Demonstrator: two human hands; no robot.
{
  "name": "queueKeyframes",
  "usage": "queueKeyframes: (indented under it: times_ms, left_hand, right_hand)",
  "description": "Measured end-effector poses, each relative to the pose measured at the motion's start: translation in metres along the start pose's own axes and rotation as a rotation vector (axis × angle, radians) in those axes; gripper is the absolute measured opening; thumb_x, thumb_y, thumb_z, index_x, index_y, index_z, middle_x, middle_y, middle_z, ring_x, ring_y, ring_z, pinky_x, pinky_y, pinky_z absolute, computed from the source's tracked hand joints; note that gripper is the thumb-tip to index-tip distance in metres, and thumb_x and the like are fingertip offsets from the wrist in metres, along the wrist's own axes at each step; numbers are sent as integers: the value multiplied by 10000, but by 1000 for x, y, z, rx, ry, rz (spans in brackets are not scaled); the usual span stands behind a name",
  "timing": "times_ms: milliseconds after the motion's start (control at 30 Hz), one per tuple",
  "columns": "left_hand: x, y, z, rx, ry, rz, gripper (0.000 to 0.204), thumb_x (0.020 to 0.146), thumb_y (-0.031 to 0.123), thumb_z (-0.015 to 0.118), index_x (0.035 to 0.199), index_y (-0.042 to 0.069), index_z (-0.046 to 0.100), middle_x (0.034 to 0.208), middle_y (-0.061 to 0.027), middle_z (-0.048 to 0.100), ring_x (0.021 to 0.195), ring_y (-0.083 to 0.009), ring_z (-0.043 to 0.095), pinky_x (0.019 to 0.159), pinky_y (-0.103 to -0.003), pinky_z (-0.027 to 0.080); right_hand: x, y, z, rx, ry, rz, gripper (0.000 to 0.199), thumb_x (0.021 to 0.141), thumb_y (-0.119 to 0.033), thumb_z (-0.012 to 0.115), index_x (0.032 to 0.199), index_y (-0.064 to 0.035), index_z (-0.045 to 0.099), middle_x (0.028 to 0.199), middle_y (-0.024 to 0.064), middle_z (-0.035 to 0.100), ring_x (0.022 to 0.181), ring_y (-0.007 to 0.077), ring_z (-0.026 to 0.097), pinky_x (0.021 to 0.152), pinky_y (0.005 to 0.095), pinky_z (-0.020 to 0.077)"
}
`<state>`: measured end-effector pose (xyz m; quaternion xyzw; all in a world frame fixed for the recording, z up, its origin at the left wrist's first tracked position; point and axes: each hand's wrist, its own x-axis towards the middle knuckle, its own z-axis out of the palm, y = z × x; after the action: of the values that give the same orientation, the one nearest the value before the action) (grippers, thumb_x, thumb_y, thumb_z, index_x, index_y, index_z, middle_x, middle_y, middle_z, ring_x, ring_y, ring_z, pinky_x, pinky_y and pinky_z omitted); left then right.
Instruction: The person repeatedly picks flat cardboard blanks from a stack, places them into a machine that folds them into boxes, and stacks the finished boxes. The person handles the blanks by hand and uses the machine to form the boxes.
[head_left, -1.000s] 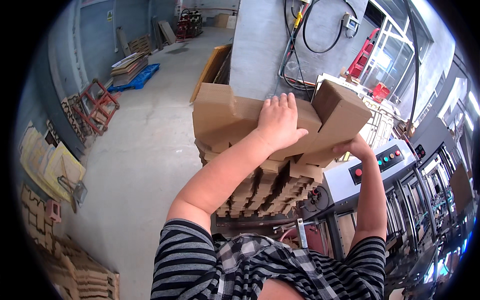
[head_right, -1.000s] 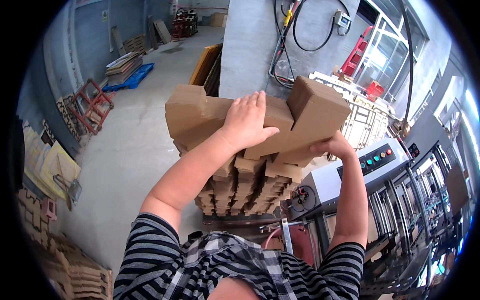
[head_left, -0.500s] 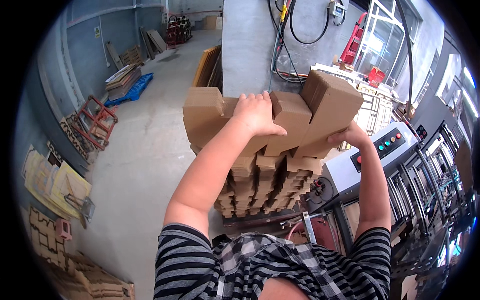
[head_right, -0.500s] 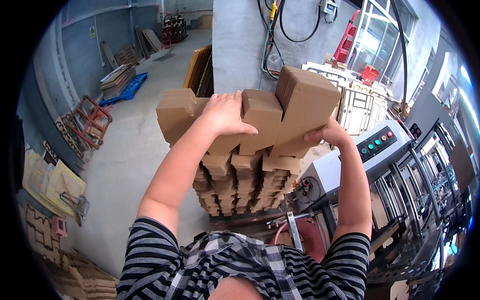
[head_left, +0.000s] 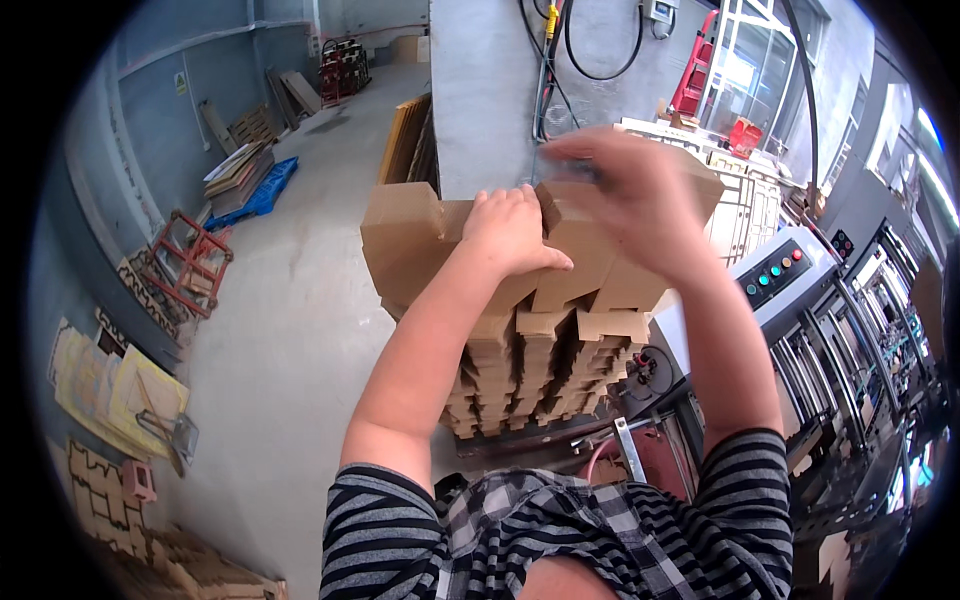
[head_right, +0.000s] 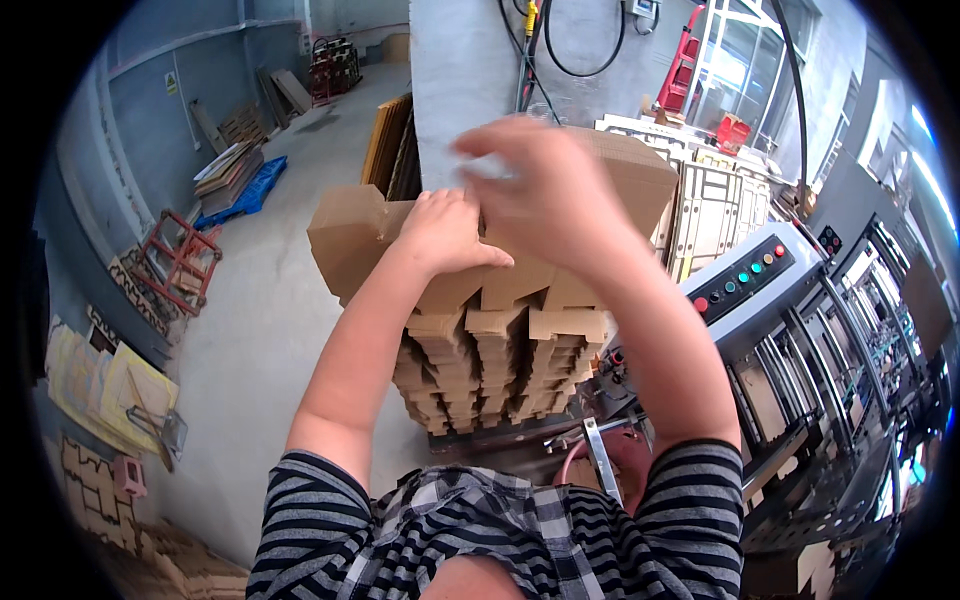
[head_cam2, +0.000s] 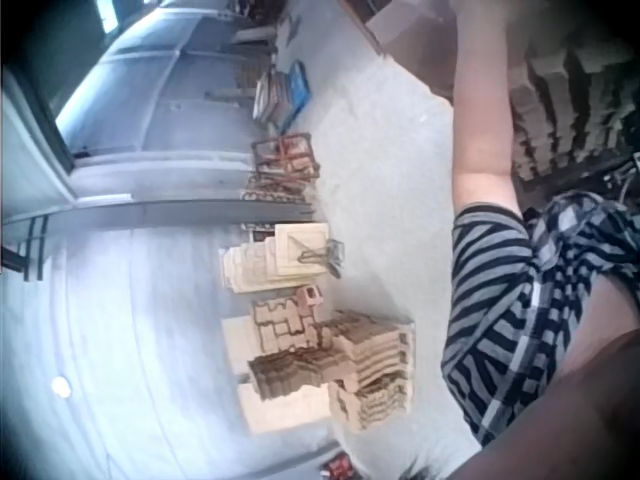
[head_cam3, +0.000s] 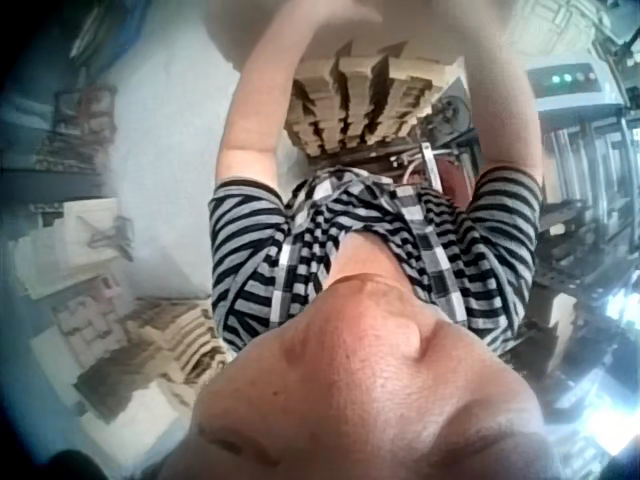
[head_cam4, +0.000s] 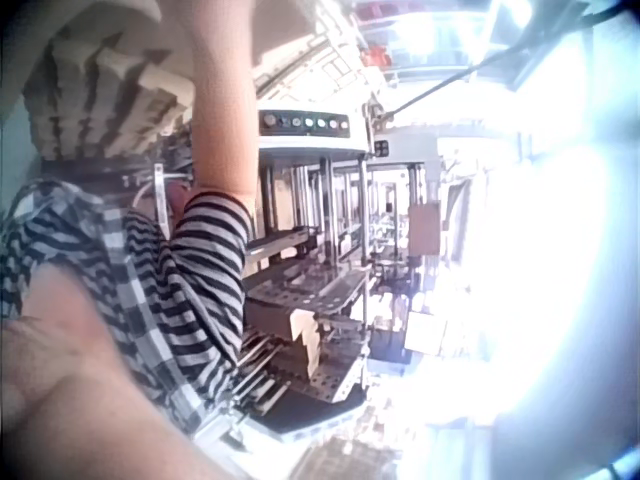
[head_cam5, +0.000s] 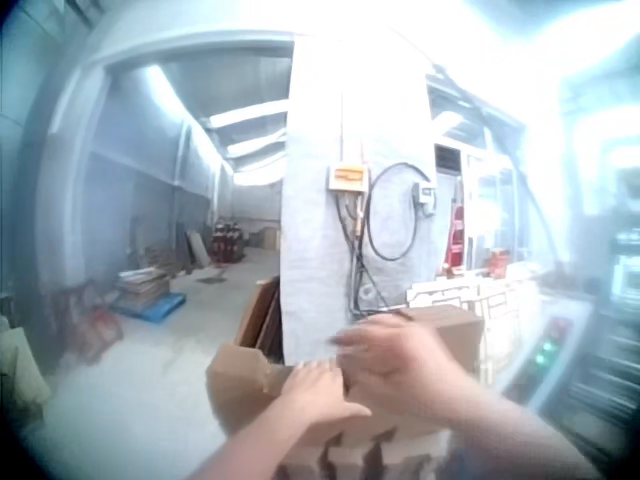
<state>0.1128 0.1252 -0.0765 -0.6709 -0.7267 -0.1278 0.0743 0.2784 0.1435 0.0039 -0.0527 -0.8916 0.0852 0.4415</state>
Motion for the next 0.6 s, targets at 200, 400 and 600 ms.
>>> queueKeyframes:
  times_ms: [200, 400, 600]
  left_hand:
    - [16, -16, 42, -127, 357, 188, 821, 698, 673, 659, 1315, 152, 510, 1337, -64, 504, 1248, -236, 458, 1059, -387, 338]
    - [-5, 0, 3, -17, 53, 36, 760, 790, 656, 565, 1323, 118, 496, 1336, -69, 502, 1241, -229, 463, 1055, -371, 338]
    - [-9, 7, -10, 45, -70, 71, 644, 871, 539, 486, 1368, 131, 448, 1441, -82, 426, 1314, -245, 398, 1099, -367, 287]
  right_hand:
    - [61, 23, 109, -274, -564, 160, 202, 776, -151, 583, 909, -73, 714, 930, 140, 682, 916, 330, 642, 773, 411, 524]
    - [73, 23, 137, -205, -699, 298, 184, 756, -83, 594, 889, -41, 714, 940, 174, 680, 899, 355, 645, 778, 426, 521]
    - [78, 43, 143, -114, -671, 236, 156, 734, -90, 630, 848, -53, 730, 841, 182, 681, 812, 356, 653, 734, 409, 523]
